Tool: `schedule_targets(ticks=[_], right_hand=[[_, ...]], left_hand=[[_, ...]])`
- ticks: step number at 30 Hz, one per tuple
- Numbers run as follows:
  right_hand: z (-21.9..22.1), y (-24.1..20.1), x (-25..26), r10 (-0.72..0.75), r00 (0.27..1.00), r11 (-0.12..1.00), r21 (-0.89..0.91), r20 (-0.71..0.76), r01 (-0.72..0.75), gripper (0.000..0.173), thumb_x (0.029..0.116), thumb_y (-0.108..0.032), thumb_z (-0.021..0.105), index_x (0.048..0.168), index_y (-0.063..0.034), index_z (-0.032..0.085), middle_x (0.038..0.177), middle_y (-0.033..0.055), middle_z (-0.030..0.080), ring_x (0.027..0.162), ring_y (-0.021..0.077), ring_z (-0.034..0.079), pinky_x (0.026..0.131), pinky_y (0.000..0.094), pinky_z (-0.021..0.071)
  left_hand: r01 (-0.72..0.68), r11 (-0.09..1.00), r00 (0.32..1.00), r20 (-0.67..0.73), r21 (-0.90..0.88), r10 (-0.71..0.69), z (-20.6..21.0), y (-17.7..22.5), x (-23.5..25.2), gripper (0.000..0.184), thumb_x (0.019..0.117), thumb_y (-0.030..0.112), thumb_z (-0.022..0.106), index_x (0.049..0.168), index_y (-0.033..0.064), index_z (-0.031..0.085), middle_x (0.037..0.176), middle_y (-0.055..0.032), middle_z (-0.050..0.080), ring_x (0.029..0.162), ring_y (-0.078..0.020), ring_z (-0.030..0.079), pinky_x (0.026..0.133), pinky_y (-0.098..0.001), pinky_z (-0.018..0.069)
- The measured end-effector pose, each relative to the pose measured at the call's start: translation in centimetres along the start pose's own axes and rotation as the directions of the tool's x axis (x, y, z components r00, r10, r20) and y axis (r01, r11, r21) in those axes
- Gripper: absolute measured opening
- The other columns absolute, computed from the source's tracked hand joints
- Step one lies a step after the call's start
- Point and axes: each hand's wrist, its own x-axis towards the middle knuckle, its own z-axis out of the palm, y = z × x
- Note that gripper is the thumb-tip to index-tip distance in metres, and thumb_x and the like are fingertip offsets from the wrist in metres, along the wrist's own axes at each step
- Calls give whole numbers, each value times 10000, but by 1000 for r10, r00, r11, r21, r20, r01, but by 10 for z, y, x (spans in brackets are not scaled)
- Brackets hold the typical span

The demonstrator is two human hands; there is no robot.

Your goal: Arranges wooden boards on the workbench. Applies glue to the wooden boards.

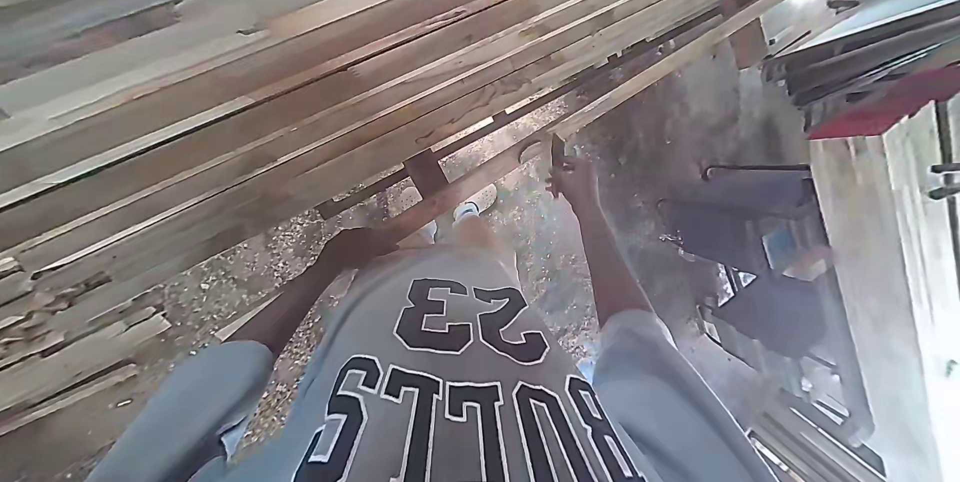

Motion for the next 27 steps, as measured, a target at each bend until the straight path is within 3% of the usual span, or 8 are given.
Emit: schedule_targets(ticks=[3,8,11,13,16,19,23,27], right_hand=[[28,-12,-2,71,996,981,179,48,-78,361,990,-195,642,1295,-2,626,1058,225,713,813,319,734,764,523,621],[109,-29,-71,1,975,998,66,223,-16,136,903,-130,686,913,3,713,759,105,696,654,192,673,675,423,582],[87,-22,-85,71,896,975,159,437,-155,354,952,-99,687,1281,25,645,1028,183,715,798,228,732,733,401,634],[68,-4,-79,66,911,946,264,408,-187,459,981,-92,663,1417,-1,552,1172,219,679,868,270,744,754,418,648],[56,9,-60,-44,996,986,161,77,32,483,995,-109,616,1465,-55,519,1188,194,693,856,255,743,757,422,639],[68,10,-26,-230,960,973,-37,-162,227,526,1016,-110,594,1527,-106,470,1382,226,575,1119,340,670,938,508,578],[94,28,-20,-102,990,941,-333,-96,65,576,988,-138,599,1534,-125,418,1472,295,451,1042,439,680,850,578,589],[65,35,-44,-22,999,947,-322,-41,7,590,957,-115,628,1521,-81,459,1359,303,546,1144,409,641,965,525,552]], left_hand=[[42,998,998,-41,52,-40,3,5,-10,816,852,818,548,1208,98,691,1172,-219,703,1134,-432,665,912,-691,515],[40,993,999,-35,110,-36,-4,21,-30,785,930,760,496,1256,66,662,1220,-237,686,1169,-442,652,941,-670,509],[84,992,996,25,91,-87,-17,40,-49,742,983,669,503,1404,62,571,1341,-258,624,1269,-459,587,1037,-654,449],[120,987,978,-186,104,-99,4,23,-31,839,874,799,515,1301,83,618,1134,-260,698,1058,-485,677,837,-698,530],[165,974,963,-240,152,-126,5,23,-33,841,930,783,446,1358,69,558,1108,-263,703,1037,-487,689,816,-684,534],[150,973,950,-297,176,-93,8,19,-29,797,947,745,473,1330,52,570,1073,-254,710,1008,-474,701,791,-673,542],[143,973,942,-328,181,-77,14,17,-28,784,957,731,473,1319,43,575,1080,-250,708,1013,-463,701,799,-663,544],[121,981,932,-357,155,-59,20,13,-21,758,966,695,509,1335,36,572,1129,-258,696,1064,-463,684,855,-647,535]])
